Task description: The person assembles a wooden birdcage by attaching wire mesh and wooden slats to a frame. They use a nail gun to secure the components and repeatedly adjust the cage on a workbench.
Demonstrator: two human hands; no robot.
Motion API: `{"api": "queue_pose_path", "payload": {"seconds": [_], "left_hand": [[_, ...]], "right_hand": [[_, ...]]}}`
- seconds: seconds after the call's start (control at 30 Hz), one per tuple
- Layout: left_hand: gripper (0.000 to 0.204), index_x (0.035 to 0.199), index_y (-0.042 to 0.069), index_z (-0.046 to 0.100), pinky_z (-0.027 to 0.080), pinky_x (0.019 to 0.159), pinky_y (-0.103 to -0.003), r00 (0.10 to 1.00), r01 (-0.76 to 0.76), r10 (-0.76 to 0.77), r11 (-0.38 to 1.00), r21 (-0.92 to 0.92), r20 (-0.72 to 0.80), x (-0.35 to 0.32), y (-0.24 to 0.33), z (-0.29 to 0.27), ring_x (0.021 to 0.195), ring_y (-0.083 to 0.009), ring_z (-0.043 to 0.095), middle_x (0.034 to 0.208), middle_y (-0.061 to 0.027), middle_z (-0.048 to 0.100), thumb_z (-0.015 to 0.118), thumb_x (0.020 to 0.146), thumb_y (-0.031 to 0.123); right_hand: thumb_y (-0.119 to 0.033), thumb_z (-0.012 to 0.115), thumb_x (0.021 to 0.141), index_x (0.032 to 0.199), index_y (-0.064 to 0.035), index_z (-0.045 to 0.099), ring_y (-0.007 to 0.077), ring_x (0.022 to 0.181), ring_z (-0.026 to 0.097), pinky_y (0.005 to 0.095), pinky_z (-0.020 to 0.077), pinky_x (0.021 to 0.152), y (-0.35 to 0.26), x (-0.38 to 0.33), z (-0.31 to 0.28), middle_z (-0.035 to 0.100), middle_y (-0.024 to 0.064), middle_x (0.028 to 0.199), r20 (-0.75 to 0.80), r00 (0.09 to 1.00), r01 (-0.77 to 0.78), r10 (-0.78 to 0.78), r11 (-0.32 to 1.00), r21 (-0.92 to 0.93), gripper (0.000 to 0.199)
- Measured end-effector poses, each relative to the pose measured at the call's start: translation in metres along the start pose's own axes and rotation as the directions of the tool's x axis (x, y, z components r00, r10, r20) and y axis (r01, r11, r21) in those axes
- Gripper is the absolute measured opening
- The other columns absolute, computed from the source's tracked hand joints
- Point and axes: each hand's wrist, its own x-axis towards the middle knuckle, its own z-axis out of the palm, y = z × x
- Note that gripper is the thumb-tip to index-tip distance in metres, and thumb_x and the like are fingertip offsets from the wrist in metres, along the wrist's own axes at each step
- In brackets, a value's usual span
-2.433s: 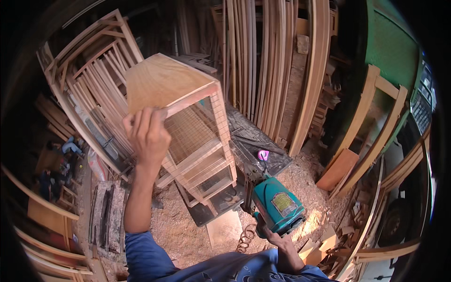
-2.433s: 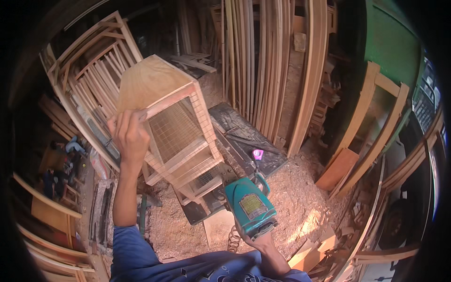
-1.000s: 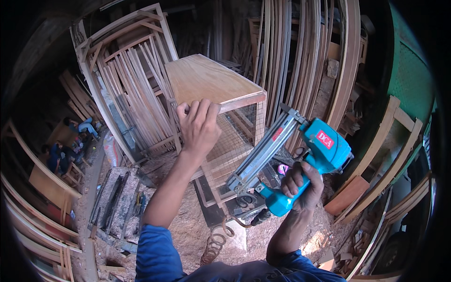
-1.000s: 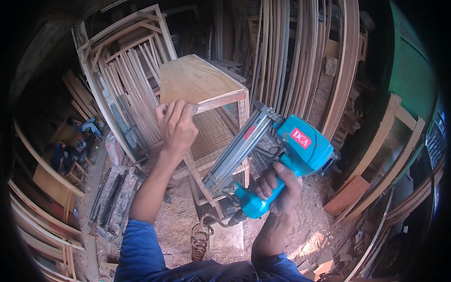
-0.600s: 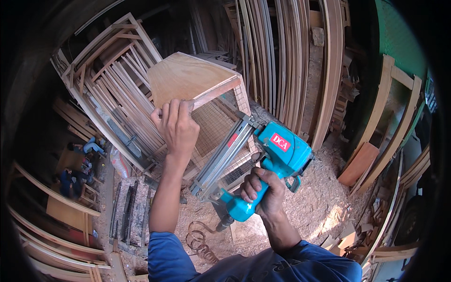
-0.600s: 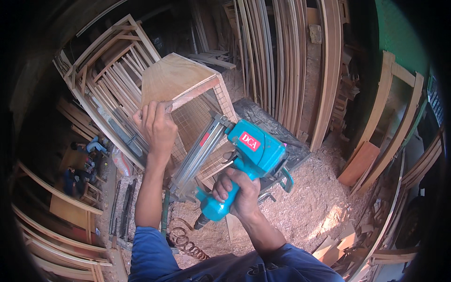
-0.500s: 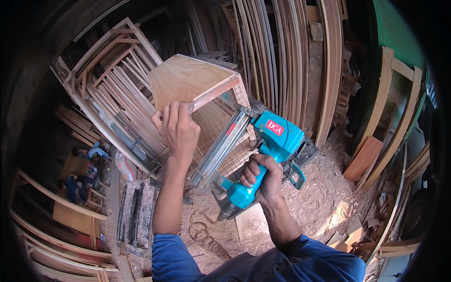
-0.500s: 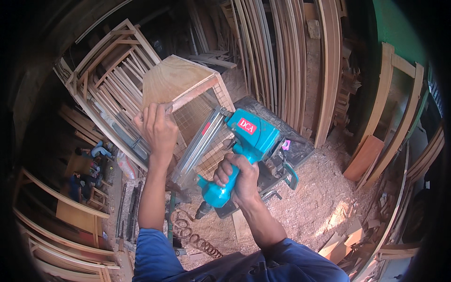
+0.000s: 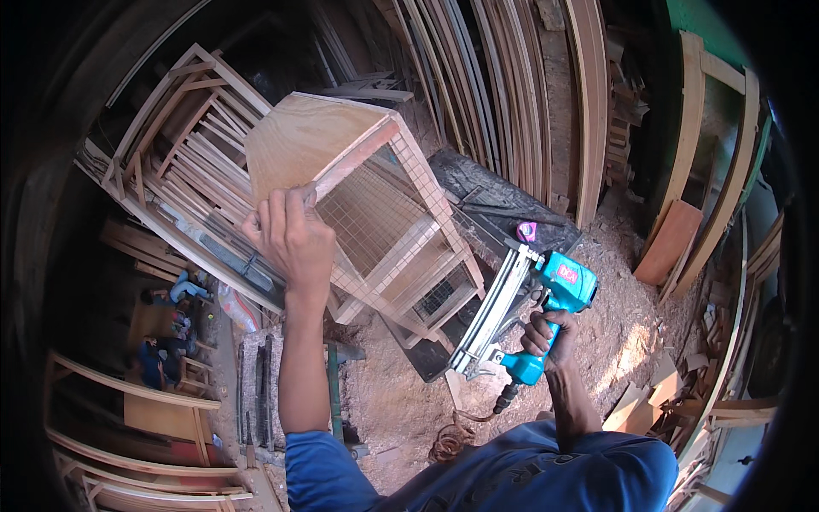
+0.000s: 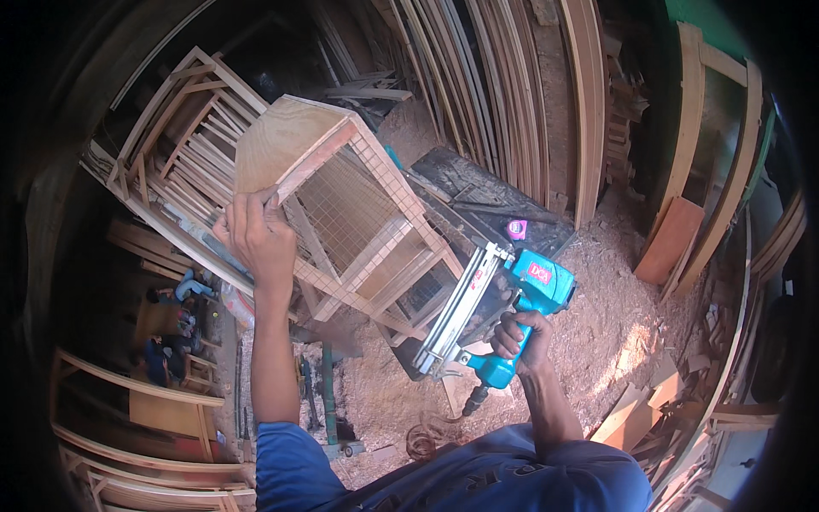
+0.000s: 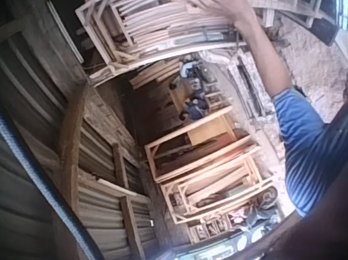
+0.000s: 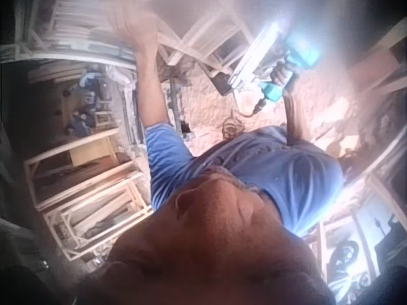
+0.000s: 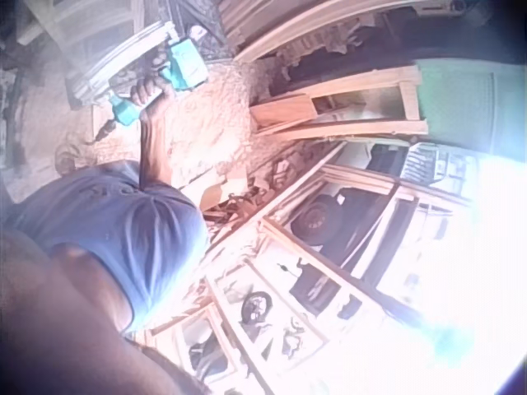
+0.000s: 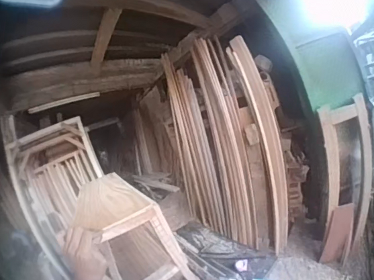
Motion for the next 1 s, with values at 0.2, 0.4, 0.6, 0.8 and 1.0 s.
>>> {"api": "queue_pose_path", "payload": {"seconds": [0.2,0.4,0.6,0.8,1.0], "left_hand": [[0.017,0.088,0.010,0.065,0.034,0.084,-0.037,1.000,-0.001,0.001,1.000,0.023,0.017,0.002,0.002,0.002,0.084,-0.0209,0.057,0.085,-0.0004,0.059,0.066,0.076,-0.001],[0.014,0.089,0.011,0.066,0.034,0.084,-0.037,1.000,0.005,-0.005,0.999,0.032,0.018,0.003,0.003,-0.001,0.084,-0.0214,0.056,0.084,-0.0010,0.059,0.068,0.078,0.002],[0.012,0.088,0.009,0.065,0.034,0.084,-0.038,0.999,0.007,-0.007,1.000,0.017,0.032,0.003,0.001,-0.001,0.083,-0.0221,0.056,0.085,-0.0019,0.060,0.067,0.079,0.001],[0.011,0.088,0.008,0.065,0.035,0.085,-0.038,0.999,-0.004,0.003,0.999,0.031,0.039,0.002,0.000,-0.001,0.084,-0.0222,0.056,0.087,-0.0024,0.060,0.066,0.079,0.001],[0.018,0.093,0.010,0.068,0.034,0.085,-0.038,0.999,0.012,-0.012,1.000,0.007,0.039,0.002,0.002,-0.003,0.083,-0.0207,0.055,0.087,-0.0011,0.060,0.065,0.080,-0.001]], "right_hand": [[-0.017,0.050,0.087,0.079,-0.0065,0.052,0.0132,0.042,0.038,0.0292,0.0346,0.040,0.012,-0.034,-0.006,0.038,-0.0006,0.055,-0.320,0.945,-0.095,0.064,0.992,-0.081,0.013],[-0.014,0.064,0.093,0.100,-0.0044,0.053,0.0134,0.052,0.048,0.0283,0.0426,0.048,0.041,0.009,0.054,0.046,0.0016,0.066,-0.457,0.883,-0.061,-0.109,0.938,-0.341,0.016],[-0.010,0.065,0.094,0.092,-0.0047,0.051,0.0162,0.053,0.052,0.0311,0.0443,0.047,0.054,0.032,0.100,0.050,0.0037,0.067,-0.331,0.936,-0.036,-0.118,0.906,-0.423,0.015],[-0.010,0.066,0.094,0.096,-0.0039,0.052,0.0168,0.052,0.053,0.0323,0.0450,0.047,0.059,0.040,0.108,0.050,0.0046,0.068,-0.283,0.953,-0.023,-0.111,0.902,-0.432,0.015],[-0.007,0.064,0.093,0.094,-0.0029,0.052,0.0172,0.051,0.052,0.0332,0.0450,0.047,0.057,0.043,0.109,0.050,0.0054,0.068,-0.259,0.955,0.009,-0.145,0.886,-0.464,0.012]]}}
